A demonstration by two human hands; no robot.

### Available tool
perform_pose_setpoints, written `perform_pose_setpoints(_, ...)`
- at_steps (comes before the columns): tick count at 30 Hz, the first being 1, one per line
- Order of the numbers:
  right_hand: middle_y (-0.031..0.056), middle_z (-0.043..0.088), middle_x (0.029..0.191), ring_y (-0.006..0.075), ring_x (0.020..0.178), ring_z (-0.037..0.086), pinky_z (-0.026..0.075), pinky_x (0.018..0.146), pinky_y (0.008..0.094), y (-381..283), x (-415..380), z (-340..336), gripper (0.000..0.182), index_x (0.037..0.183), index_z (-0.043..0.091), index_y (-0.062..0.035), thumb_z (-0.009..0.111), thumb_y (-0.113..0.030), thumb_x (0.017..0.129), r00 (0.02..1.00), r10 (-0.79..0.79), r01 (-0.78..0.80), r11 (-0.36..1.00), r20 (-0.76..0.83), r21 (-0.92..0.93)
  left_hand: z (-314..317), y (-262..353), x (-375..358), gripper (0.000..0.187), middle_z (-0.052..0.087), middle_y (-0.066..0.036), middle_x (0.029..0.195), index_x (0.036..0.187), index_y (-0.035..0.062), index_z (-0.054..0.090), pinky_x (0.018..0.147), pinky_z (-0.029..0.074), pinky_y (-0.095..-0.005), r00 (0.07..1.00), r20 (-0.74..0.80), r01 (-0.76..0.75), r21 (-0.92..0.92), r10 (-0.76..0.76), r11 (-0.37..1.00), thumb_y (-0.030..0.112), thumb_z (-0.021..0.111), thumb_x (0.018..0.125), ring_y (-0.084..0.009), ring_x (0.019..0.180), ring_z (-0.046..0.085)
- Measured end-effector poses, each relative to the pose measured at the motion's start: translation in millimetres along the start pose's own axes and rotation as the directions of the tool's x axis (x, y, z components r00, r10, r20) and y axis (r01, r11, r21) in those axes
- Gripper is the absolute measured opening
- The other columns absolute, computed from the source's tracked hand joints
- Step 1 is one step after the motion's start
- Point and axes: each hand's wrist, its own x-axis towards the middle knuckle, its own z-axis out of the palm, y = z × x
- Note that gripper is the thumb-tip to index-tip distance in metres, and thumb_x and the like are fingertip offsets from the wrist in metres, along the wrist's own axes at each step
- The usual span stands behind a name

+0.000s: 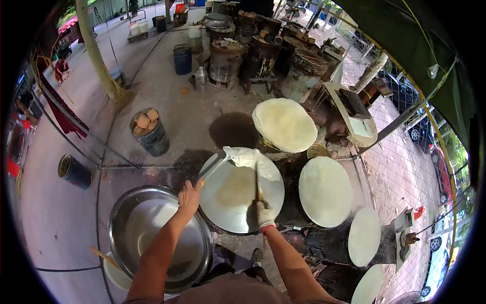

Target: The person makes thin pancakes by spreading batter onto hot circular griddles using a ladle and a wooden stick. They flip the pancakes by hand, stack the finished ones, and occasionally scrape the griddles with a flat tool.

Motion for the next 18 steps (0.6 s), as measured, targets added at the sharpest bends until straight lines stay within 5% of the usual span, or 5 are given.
perform_pose_setpoints(3, 0.0063, 0.066, 0.094, 0.0151, 0.085, 0.059, 0.047, 0.078, 0.0253, -44, -3, 9, 0.032, 0.111, 0.062, 0.0019, 0.062, -0.017, 0.085, 0.95, 0.165, -0.185, 0.981, 0.266, 0.053, -9, -8, -17, 0.055, 0.045, -0.016, 0.096, 0.135, 0.0193, 0.042, 0.07, 0.05, -0.0411, 0.999, -0.034, -0.014, 0.021, 0.015, 1.0, 0.004, 0.051, 0.082, -0.0327, 0.085, 0.057)
perform_pose_setpoints(4, -0.0027, 0.056, 0.065, 0.0059, 0.049, 0.045, 0.036, 0.043, 0.023, -54, -2, 1, 0.033, 0.115, 0.063, -0.0058, 0.06, -0.022, 0.086, 0.945, 0.127, -0.149, 0.987, 0.302, 0.051, -9, -15, -23, 0.055, 0.045, -0.016, 0.095, 0.134, 0.0193, 0.043, 0.069, 0.05, -0.0407, 0.998, -0.058, -0.015, 0.019, 0.016, 1.0, 0.004, 0.051, 0.082, -0.0325, 0.084, 0.057)
perform_pose_setpoints(10, -0.004, 0.056, 0.067, 0.0056, 0.05, 0.043, 0.036, 0.045, 0.0224, -32, 5, 6, 0.032, 0.113, 0.064, -0.0055, 0.062, -0.021, 0.085, 0.992, -0.079, 0.08, 0.997, 0.099, -0.007, -20, -31, -49, 0.054, 0.045, -0.015, 0.09, 0.131, 0.0192, 0.049, 0.068, 0.05, -0.0388, 0.995, -0.1, 0.011, 0.003, -0.011, 1.0, 0.001, 0.05, 0.081, -0.0306, 0.079, 0.057)
perform_pose_setpoints(15, -0.0001, 0.06, 0.071, 0.0072, 0.053, 0.048, 0.038, 0.047, 0.0234, -73, 5, -35, 0.031, 0.11, 0.065, -0.0051, 0.063, -0.022, 0.085, 0.919, 0.072, -0.007, 0.986, 0.387, -0.166, -13, -47, -88, 0.056, 0.046, -0.015, 0.089, 0.131, 0.0208, 0.049, 0.068, 0.049, -0.0403, 0.993, -0.103, 0.059, 0.051, -0.054, 0.997, -0.001, 0.051, 0.079, -0.031, 0.079, 0.056)
perform_pose_setpoints(18, 0.0023, 0.063, 0.08, 0.0091, 0.065, 0.055, 0.044, 0.059, 0.0244, -16, 44, -36, 0.029, 0.107, 0.065, 0.0005, 0.062, -0.017, 0.084, 0.986, -0.042, 0.004, 0.974, 0.163, 0.227, -25, -35, -103, 0.055, 0.046, -0.015, 0.089, 0.129, 0.0207, 0.051, 0.068, 0.048, -0.0417, 0.99, -0.04, 0.138, 0.01, -0.137, 0.99, -0.002, 0.05, 0.079, -0.0319, 0.081, 0.055)
